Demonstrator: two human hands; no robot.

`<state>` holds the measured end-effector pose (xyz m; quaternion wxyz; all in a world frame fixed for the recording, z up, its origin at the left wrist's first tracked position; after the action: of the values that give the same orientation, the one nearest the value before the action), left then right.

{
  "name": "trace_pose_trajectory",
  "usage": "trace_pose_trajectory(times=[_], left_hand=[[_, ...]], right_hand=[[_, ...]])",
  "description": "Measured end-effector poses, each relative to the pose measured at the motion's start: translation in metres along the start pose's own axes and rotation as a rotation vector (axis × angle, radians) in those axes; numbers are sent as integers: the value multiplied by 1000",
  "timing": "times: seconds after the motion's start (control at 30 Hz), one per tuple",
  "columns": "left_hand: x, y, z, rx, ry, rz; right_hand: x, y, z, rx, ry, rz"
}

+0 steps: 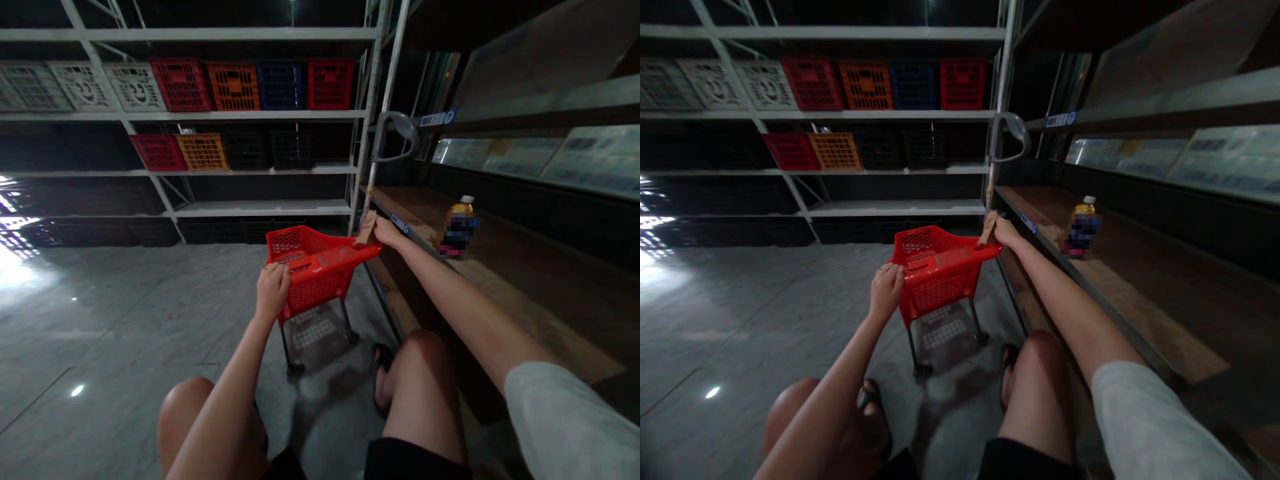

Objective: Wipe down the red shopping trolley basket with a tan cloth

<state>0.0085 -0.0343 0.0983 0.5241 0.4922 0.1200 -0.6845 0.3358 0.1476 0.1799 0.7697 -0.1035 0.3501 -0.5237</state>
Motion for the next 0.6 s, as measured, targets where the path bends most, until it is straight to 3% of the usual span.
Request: trace_pose_trajectory(times=[0.1,0.2,0.3,0.4,0.5,0.6], left_hand=[[0,-1,0,12,-12,28],[-1,0,0,22,-4,69],[-2,2,-1,4,7,105],[-4,3,-4,-9,17,110],[-5,1,-5,-21,12,101],[-6,-2,-1,-38,9,86]], right_hand=[[41,26,-4,9,-83,11],[78,20,-11,-13,-13,148],[112,-15,-35,-24,137,264],[138,-71,-76,-57,239,333],[152,-122,-123,-67,264,369],[161,-133,-156,-65,210,391]])
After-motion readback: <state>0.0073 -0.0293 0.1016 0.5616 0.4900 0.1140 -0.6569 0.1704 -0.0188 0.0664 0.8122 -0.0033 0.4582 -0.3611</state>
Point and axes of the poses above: each hand's wrist, its own x-axis away from the middle knuckle, its own z-axis out of the back of the hand, y = z × x, the point moved 5 cm from there along -x, towards the middle knuckle, and after that the axes turned 3 degrees about y, right-handed, at the moved point
